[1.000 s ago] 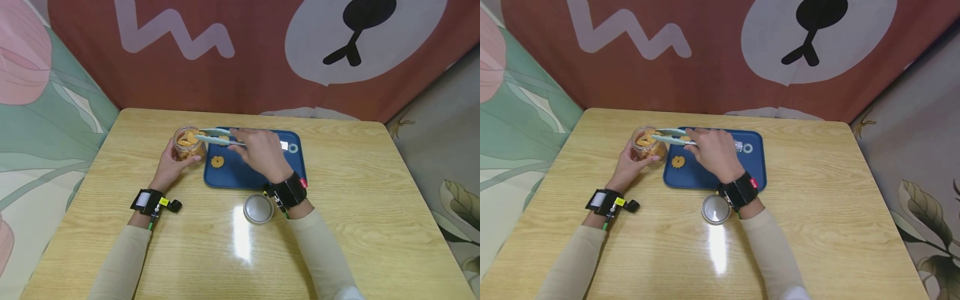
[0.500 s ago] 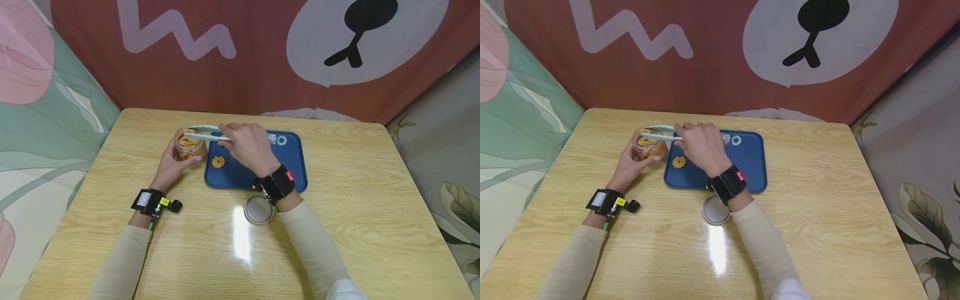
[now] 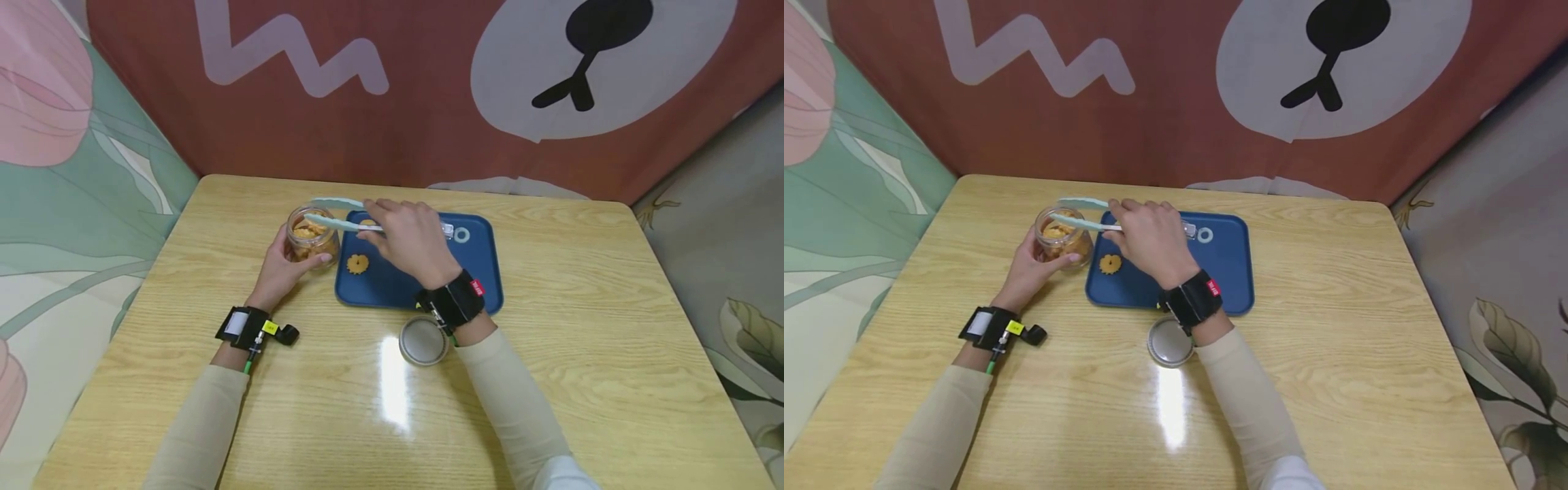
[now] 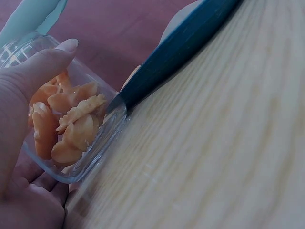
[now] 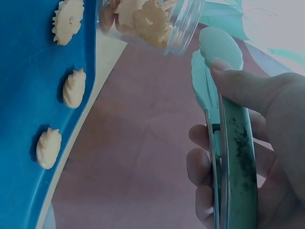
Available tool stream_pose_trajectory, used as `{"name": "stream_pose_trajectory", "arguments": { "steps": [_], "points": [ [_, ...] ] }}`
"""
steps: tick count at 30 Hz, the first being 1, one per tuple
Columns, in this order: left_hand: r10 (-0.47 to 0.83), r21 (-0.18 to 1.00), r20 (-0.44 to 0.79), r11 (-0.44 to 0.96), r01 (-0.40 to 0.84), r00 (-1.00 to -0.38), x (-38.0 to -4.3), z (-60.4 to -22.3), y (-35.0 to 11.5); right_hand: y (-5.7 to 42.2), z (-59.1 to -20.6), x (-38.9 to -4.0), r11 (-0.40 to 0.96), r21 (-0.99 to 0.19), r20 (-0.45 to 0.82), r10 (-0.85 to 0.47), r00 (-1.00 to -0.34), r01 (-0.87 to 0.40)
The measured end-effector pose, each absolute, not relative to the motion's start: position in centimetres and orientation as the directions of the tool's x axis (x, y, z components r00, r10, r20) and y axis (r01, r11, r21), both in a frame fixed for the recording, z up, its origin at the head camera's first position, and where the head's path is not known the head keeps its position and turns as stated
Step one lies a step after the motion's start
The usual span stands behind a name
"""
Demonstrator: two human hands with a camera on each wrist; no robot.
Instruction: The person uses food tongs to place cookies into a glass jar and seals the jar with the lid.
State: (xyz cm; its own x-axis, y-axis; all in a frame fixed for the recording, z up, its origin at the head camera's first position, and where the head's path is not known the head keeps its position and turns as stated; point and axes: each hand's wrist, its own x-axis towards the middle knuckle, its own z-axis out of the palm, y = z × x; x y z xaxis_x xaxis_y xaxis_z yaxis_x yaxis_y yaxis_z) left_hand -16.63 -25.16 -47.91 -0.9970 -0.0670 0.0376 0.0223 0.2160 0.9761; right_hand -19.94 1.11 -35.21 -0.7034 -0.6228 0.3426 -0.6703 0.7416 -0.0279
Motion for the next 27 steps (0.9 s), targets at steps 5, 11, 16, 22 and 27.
{"name": "stream_pose_trajectory", "arguments": {
  "steps": [5, 11, 16, 22, 27],
  "points": [
    [-0.062, 0.98, 0.045, 0.196, 0.032, -0.997, -16.6, -47.9, -25.2, 1.8, -35.3, -20.0, 0.745, -0.074, 0.336, -0.608, -0.719, -0.663],
    [-0.068, 0.976, 0.03, 0.219, 0.014, -0.997, -16.6, -47.9, -25.2, 3.0, -35.7, -20.4, 0.757, -0.106, 0.345, -0.581, -0.738, -0.645],
    [-0.068, 0.974, 0.027, 0.226, 0.011, -0.997, -16.7, -48.0, -25.3, 4.2, -36.4, -20.7, 0.773, -0.129, 0.33, -0.557, -0.762, -0.621],
    [-0.068, 0.973, 0.028, 0.231, 0.012, -0.997, -16.7, -47.9, -25.1, 5.6, -37.3, -21.1, 0.792, -0.125, 0.326, -0.536, -0.779, -0.598],
    [-0.07, 0.972, 0.03, 0.233, 0.013, -0.997, -16.5, -47.8, -25.1, 6.6, -37.9, -21.5, 0.813, -0.143, 0.308, -0.506, -0.806, -0.565]
  ]
}}
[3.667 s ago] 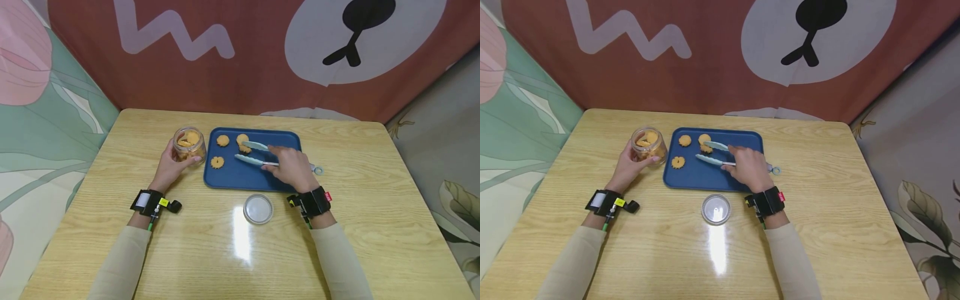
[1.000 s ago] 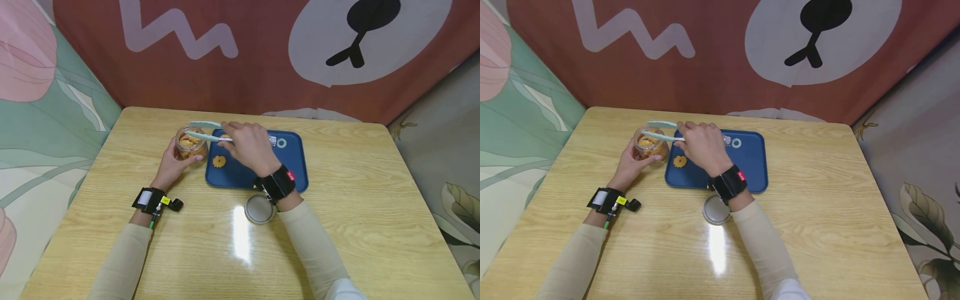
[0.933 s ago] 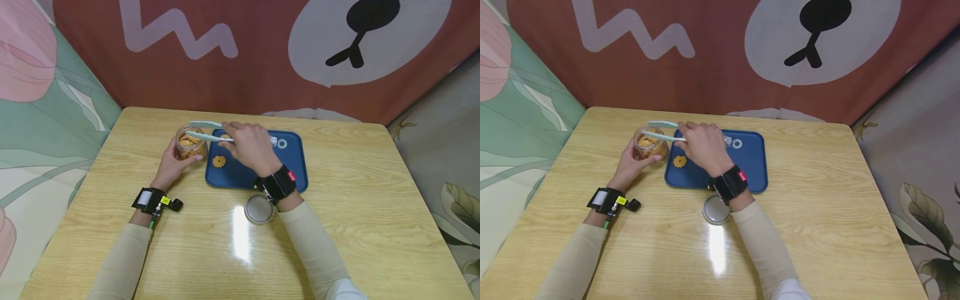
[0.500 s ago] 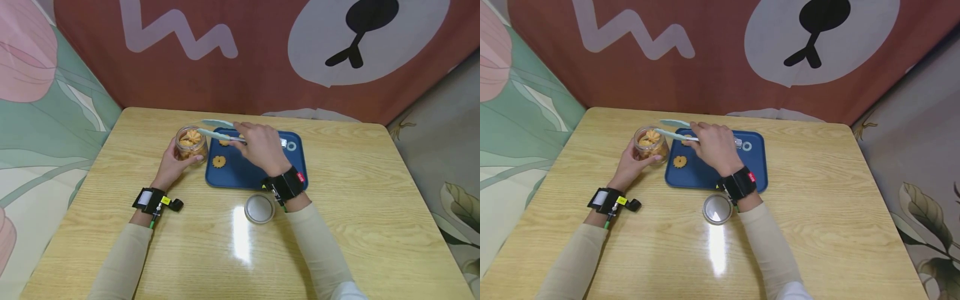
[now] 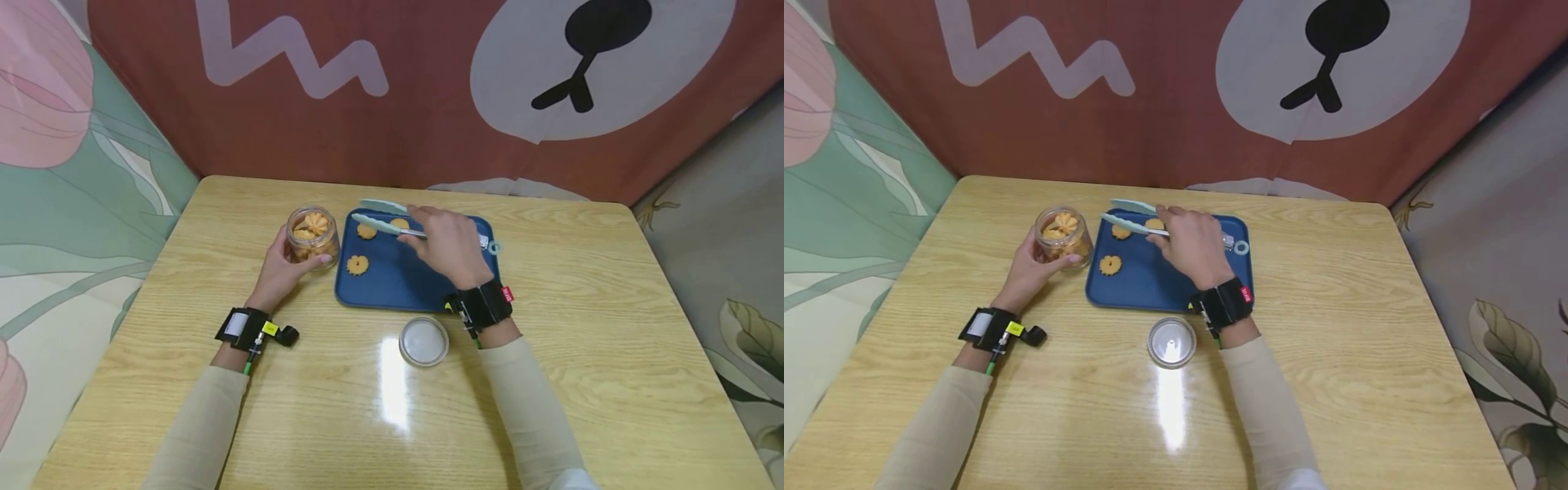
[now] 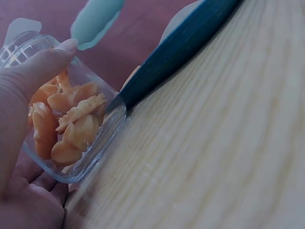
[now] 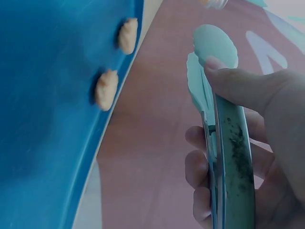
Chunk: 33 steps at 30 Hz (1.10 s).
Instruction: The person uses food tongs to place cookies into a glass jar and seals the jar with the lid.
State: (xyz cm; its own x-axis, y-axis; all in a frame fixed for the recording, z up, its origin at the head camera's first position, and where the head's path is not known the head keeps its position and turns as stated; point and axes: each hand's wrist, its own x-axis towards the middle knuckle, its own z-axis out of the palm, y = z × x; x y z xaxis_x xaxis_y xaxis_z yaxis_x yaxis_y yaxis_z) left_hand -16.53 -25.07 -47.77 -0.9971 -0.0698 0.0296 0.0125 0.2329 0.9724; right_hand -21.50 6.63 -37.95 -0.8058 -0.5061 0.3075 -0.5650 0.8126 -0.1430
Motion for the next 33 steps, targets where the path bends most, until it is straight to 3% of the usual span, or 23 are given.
{"name": "stream_pose_trajectory", "arguments": {
  "steps": [20, 33],
  "points": [
    [-0.062, 0.976, 0.024, 0.217, 0.01, -0.998, -16.7, -48.1, -25.3, 10.3, -40.6, -22.0, 0.854, -0.13, 0.26, -0.462, -0.848, -0.504],
    [-0.059, 0.979, 0.042, 0.203, 0.029, -0.997, -16.8, -48.4, -25.4, 10.6, -41.7, -22.8, 0.886, -0.053, 0.264, -0.433, -0.862, -0.461]
  ]
}}
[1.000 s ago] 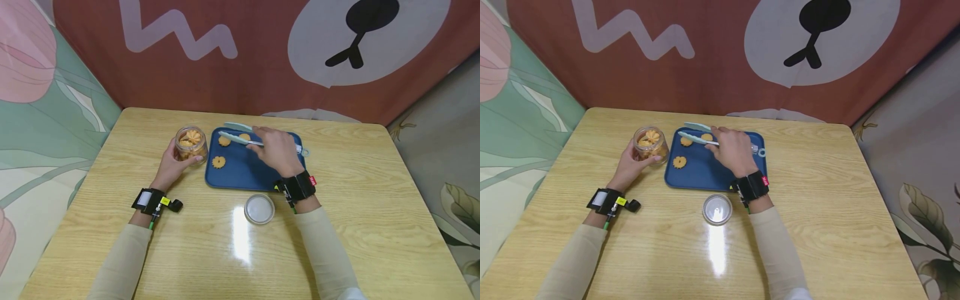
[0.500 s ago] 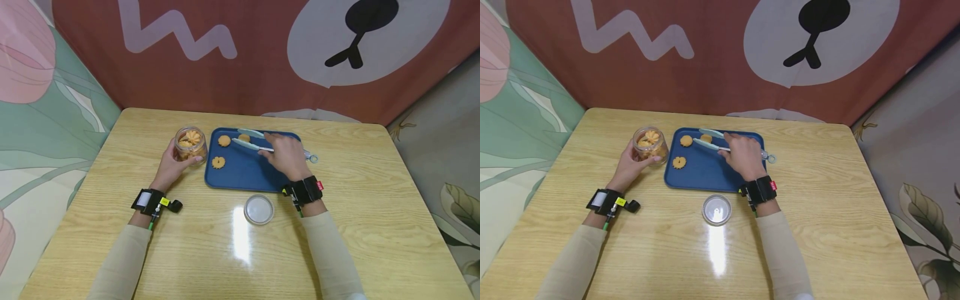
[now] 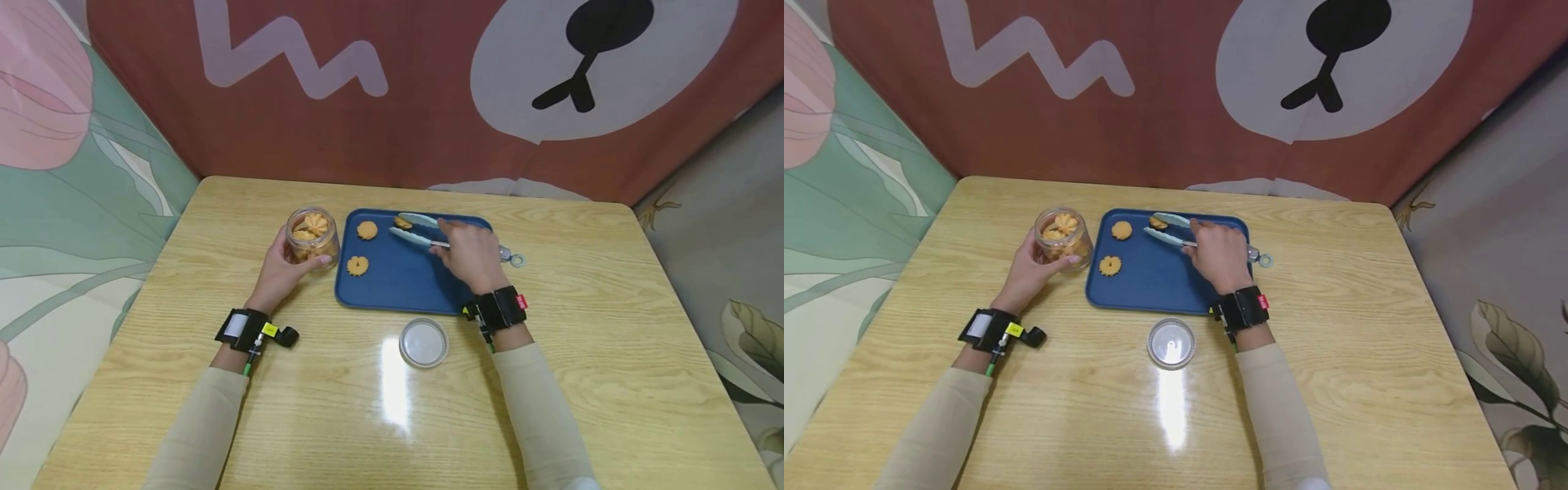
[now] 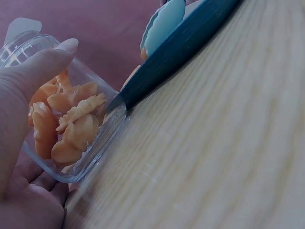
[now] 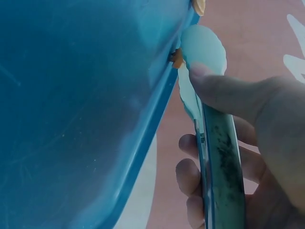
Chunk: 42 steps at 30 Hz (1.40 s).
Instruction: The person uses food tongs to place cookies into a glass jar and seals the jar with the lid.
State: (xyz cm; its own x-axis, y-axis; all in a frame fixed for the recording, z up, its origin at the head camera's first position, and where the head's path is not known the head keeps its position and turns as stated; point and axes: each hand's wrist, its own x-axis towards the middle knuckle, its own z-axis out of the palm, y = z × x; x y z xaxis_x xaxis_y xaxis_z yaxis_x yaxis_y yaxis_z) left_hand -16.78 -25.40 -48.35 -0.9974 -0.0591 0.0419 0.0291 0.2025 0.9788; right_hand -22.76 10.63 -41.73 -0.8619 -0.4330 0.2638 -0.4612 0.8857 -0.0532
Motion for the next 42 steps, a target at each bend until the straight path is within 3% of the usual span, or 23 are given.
{"name": "stream_pose_trajectory", "arguments": {
  "steps": [10, 30, 42],
  "points": [
    [-0.068, 0.978, 0.02, 0.211, 0.005, -0.998, -17.0, -48.3, -25.4, 10.7, -41.6, -22.8, 0.903, -0.065, 0.318, -0.385, -0.866, -0.425],
    [-0.064, 0.977, 0.03, 0.213, 0.016, -0.998, -16.8, -48.0, -25.2, 8.5, -38.6, -20.9, 0.79, -0.252, 0.411, -0.435, -0.801, -0.559],
    [-0.068, 0.976, 0.026, 0.218, 0.011, -0.997, -16.7, -48.0, -25.3, 4.7, -37.2, -19.7, 0.716, -0.342, 0.377, -0.489, -0.787, -0.608]
  ]
}}
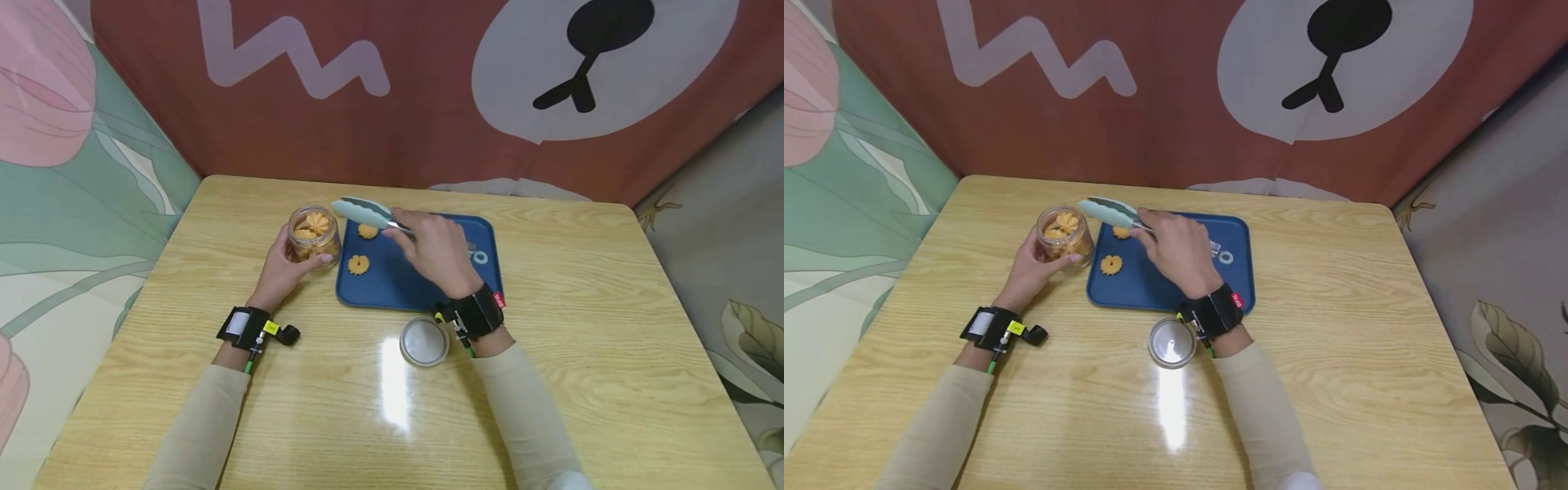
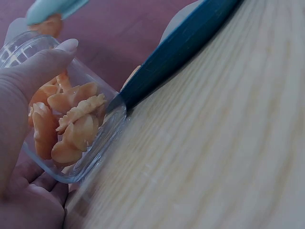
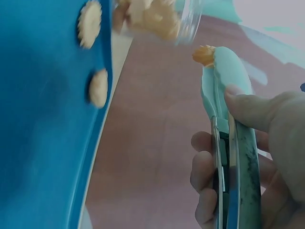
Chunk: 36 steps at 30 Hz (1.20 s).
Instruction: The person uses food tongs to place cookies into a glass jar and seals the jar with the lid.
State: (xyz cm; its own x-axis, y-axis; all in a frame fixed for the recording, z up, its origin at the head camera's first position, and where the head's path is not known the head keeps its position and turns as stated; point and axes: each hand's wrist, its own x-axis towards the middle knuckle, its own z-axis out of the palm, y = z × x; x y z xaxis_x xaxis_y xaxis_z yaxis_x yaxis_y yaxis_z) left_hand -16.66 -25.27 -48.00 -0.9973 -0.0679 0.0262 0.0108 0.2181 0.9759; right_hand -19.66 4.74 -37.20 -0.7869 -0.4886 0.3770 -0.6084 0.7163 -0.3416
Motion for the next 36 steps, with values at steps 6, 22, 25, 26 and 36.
{"name": "stream_pose_trajectory", "arguments": {
  "steps": [6, 22, 25, 26, 36],
  "points": [
    [-0.063, 0.979, 0.02, 0.204, 0.007, -0.998, -16.7, -47.9, -25.3, 2.8, -37.0, -19.4, 0.7, -0.331, 0.34, -0.537, -0.772, -0.633],
    [-0.056, 0.98, 0.045, 0.195, 0.033, -0.997, -16.6, -48.0, -25.3, 1.2, -37.4, -19.4, 0.693, -0.301, 0.264, -0.6, -0.755, -0.655],
    [-0.057, 0.979, 0.047, 0.2, 0.035, -0.997, -16.7, -48.1, -25.4, 1.5, -37.5, -19.4, 0.7, -0.31, 0.262, -0.588, -0.765, -0.644],
    [-0.058, 0.979, 0.047, 0.203, 0.034, -0.997, -16.7, -48.1, -25.4, 1.6, -37.6, -19.4, 0.701, -0.313, 0.264, -0.584, -0.768, -0.641],
    [-0.065, 0.975, 0.032, 0.222, 0.017, -0.997, -16.8, -48.2, -25.5, 4.1, -37.7, -19.4, 0.728, -0.371, 0.241, -0.524, -0.817, -0.577]
  ]
}}
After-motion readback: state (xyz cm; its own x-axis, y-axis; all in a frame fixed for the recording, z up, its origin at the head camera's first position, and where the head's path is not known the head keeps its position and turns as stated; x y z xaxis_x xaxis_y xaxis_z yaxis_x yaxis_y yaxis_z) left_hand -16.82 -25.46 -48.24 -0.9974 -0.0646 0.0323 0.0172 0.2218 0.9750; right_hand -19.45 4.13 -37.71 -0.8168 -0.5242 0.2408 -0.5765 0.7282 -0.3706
